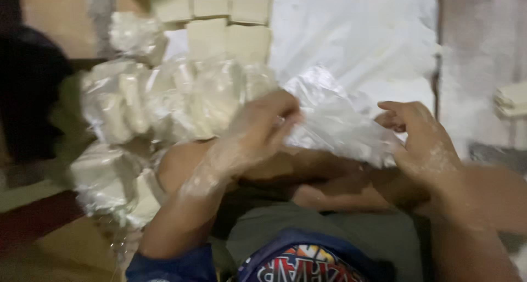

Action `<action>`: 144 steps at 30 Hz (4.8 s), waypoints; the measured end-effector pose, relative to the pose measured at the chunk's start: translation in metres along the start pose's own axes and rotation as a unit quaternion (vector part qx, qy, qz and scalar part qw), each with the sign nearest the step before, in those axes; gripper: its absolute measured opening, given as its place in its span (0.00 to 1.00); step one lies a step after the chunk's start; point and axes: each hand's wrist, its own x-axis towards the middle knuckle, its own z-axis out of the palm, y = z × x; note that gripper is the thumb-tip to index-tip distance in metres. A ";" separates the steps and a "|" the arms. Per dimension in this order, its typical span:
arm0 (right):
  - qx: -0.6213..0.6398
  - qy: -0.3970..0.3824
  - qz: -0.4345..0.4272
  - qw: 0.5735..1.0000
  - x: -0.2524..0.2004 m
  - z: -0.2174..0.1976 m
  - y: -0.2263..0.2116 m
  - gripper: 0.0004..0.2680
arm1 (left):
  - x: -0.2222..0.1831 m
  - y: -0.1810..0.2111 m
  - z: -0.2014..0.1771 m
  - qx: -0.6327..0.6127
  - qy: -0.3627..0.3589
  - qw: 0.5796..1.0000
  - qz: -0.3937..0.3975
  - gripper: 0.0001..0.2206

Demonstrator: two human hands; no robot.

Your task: The person sits on the floor and places blocks of food into plastic bags by hand.

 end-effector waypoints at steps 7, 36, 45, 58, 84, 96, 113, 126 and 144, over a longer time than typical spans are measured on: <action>0.135 0.011 0.126 0.983 0.033 0.025 -0.002 0.26 | 0.057 -0.097 -0.041 -0.092 -0.105 0.974 -0.180 0.05; 0.334 0.074 0.206 0.917 0.064 0.015 0.011 0.03 | 0.104 -0.230 -0.071 0.005 0.012 0.918 -0.396 0.42; 0.224 0.069 0.110 0.966 0.032 0.011 0.014 0.20 | 0.032 -0.087 -0.051 -0.342 0.280 0.894 -0.076 0.29; 0.336 0.172 0.033 0.925 -0.046 -0.014 -0.008 0.12 | -0.006 0.078 0.068 -0.347 0.178 0.919 0.060 0.31; -0.003 0.357 -0.378 0.854 -0.045 0.042 -0.044 0.08 | 0.089 0.010 0.172 -0.585 0.430 0.582 -0.366 0.31; 0.418 0.051 0.120 0.899 0.019 0.070 -0.020 0.10 | 0.119 -0.103 0.187 0.088 0.003 0.976 -0.201 0.29; 0.476 0.071 -0.050 0.875 -0.003 0.026 -0.019 0.10 | 0.042 -0.049 0.060 0.366 -0.206 0.907 0.035 0.21; 0.418 0.067 -0.261 0.868 0.008 0.026 -0.032 0.10 | 0.036 0.020 0.067 -0.510 -0.158 0.838 -0.112 0.22; 0.073 0.122 -0.154 0.978 0.083 0.094 0.029 0.16 | 0.067 -0.054 0.139 0.106 -0.177 0.978 0.018 0.11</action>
